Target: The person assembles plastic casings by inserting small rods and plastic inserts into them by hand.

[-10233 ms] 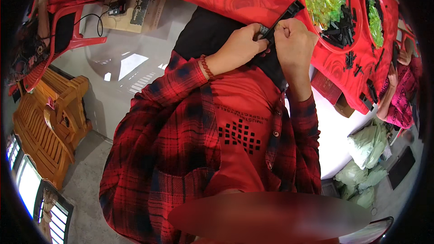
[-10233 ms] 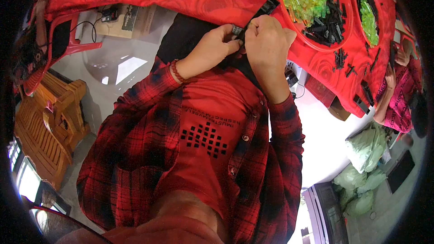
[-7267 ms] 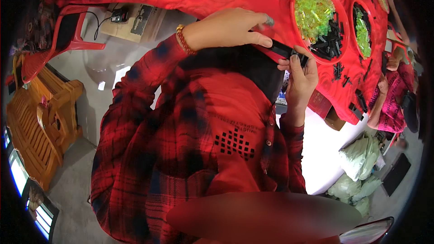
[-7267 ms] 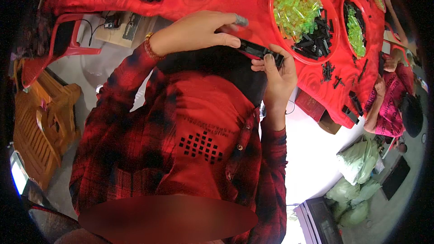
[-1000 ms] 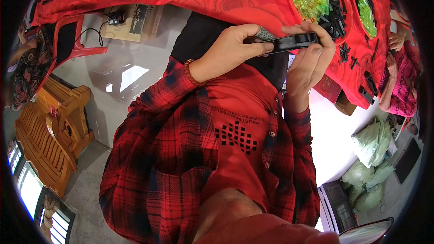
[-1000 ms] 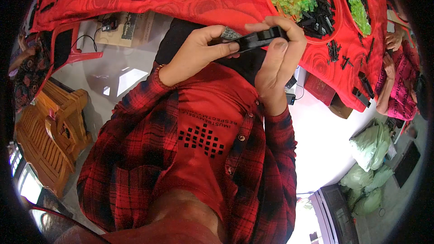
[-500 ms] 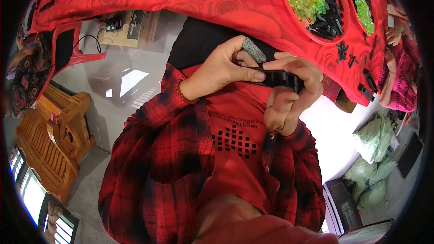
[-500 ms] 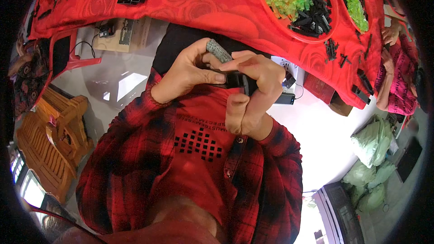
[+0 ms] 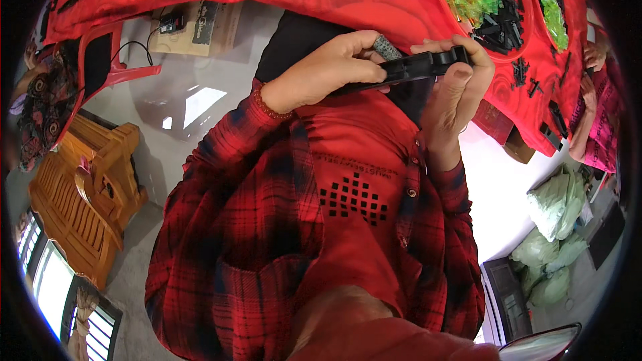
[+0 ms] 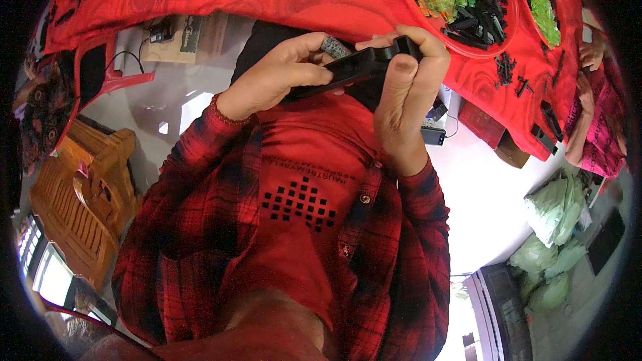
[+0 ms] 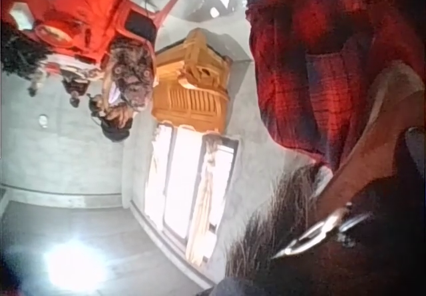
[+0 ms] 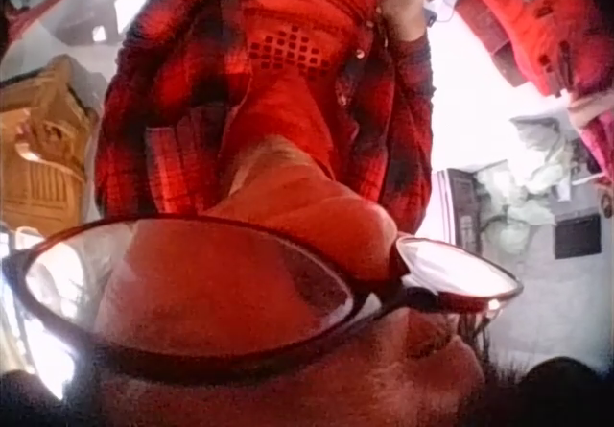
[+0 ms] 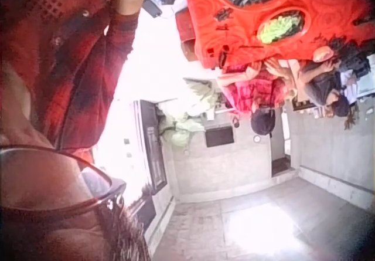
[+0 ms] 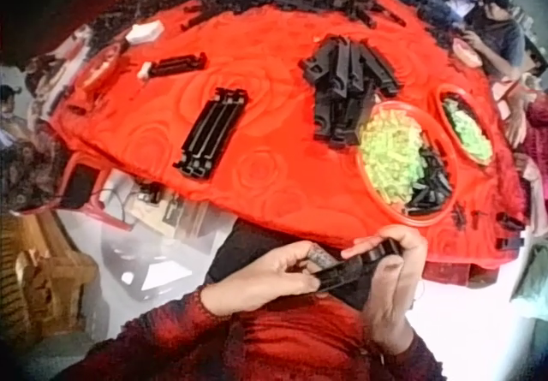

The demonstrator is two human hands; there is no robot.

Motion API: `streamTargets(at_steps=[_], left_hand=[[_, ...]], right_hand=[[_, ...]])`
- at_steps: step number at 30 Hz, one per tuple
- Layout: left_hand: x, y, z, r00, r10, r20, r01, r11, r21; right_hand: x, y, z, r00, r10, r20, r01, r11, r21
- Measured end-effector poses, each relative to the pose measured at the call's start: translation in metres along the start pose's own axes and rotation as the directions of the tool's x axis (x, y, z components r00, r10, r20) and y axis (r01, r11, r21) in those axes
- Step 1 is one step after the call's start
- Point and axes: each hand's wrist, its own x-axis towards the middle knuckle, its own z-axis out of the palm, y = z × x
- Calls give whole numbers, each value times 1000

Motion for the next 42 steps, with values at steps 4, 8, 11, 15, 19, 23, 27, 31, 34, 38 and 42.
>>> streamTargets(at_steps=[4, 8, 11, 15, 19, 23, 27, 31, 34, 38, 42], left_hand=[[0, -2, -6, 998, -13, 65, 13, 1000, 2], [0, -3, -8, 998, -7, 62, 6, 1000, 11], [0, 4, -9, 995, 42, 86, -34, 995, -97], [3, 12, -16, 990, -119, 75, 132, 970, -203], [6, 10, -25, 970, -194, 146, 227, 936, -268], [5, 11, -22, 972, -178, 155, 216, 936, -277], [5, 10, -23, 985, -134, 113, 161, 946, -280], [3, 14, -23, 992, -95, 86, 112, 969, -222], [-1, 24, -23, 996, -81, 47, 87, 985, -146], [-4, 29, -32, 994, -80, 72, 80, 997, -1], [3, 23, -36, 988, 102, -120, -117, 985, -124]], right_hand=[[1, 6, 1, 991, 126, -31, -120, 980, 159], [3, 10, 2, 990, 137, -36, -129, 976, 177], [9, 14, 0, 988, 145, -57, -133, 976, 170], [11, 20, 0, 982, 170, -87, -147, 964, 221], [13, 22, 0, 976, 199, -83, -174, 954, 244], [14, 25, -4, 962, 261, -79, -239, 947, 217], [16, 29, 0, 954, 289, -76, -255, 920, 298], [19, 33, -1, 958, 275, -79, -238, 919, 313], [21, 37, -3, 958, 270, -98, -231, 927, 294], [27, 36, -5, 959, 199, -201, -119, 928, 352], [28, 29, -4, 957, 177, -230, -76, 918, 389]])
